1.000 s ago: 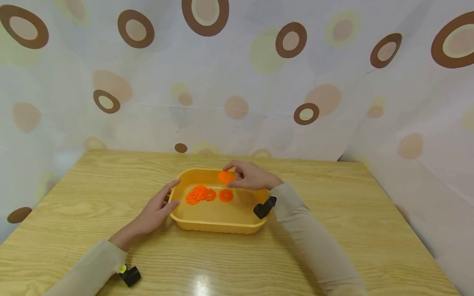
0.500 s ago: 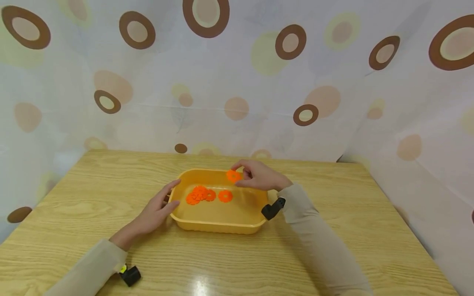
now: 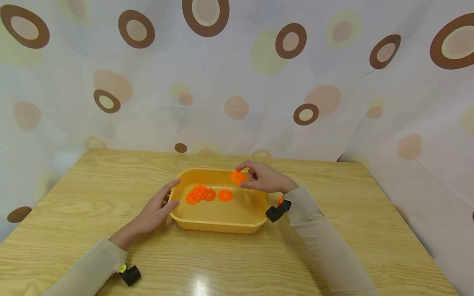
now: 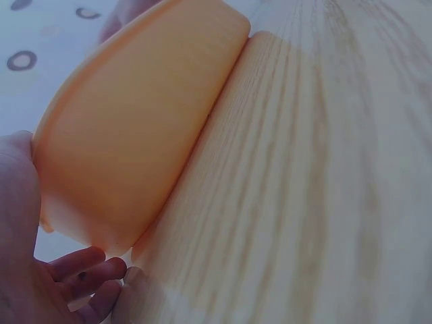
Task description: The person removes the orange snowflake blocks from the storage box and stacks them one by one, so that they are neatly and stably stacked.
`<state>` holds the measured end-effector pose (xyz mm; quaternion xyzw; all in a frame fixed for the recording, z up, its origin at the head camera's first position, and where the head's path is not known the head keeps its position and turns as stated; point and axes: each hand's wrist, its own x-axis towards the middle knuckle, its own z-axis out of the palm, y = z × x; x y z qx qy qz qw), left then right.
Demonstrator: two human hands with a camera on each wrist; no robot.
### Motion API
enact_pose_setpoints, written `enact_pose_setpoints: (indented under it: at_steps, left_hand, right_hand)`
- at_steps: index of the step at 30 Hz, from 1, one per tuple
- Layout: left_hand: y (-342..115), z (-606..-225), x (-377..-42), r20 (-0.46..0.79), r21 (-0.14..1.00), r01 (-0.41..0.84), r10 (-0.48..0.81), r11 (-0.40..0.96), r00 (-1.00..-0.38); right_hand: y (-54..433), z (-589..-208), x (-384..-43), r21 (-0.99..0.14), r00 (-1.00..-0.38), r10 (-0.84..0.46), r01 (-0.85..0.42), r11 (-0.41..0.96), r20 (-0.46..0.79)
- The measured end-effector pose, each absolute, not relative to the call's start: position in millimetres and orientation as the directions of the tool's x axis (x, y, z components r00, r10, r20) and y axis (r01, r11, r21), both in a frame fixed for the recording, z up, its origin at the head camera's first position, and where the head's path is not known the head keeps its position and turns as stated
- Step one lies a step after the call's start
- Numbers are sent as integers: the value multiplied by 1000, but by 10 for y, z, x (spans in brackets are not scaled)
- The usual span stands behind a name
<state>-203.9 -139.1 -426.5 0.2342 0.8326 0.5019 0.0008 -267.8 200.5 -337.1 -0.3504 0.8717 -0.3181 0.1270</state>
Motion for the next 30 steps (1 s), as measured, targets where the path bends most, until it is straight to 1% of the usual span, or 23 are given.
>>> enact_pose_setpoints:
  at_steps: [12,19,26,30]
  left_hand:
    - [-1383,-4223,-2053,222,838,376,383,395,-897]
    - [-1383,-4245,-2055,240,836,396,395,380,-887]
    - [-1381,-4268,-2051,222,842,376,387,386,-895]
    - [-1382,-4273,-2044,217,844,371,387,387,-896]
  right_hand:
    - [2214,-3406,-2632,-649,-758,-652,-512,563,32]
    - [2335,-3447,-2583,-683,-767,-639,-499,533,61]
    - [2454,-3505,-2543,-701,-779,-622,-491,517,87]
    - [2527,-3527,-2503,-713,-796,-600,-468,521,84]
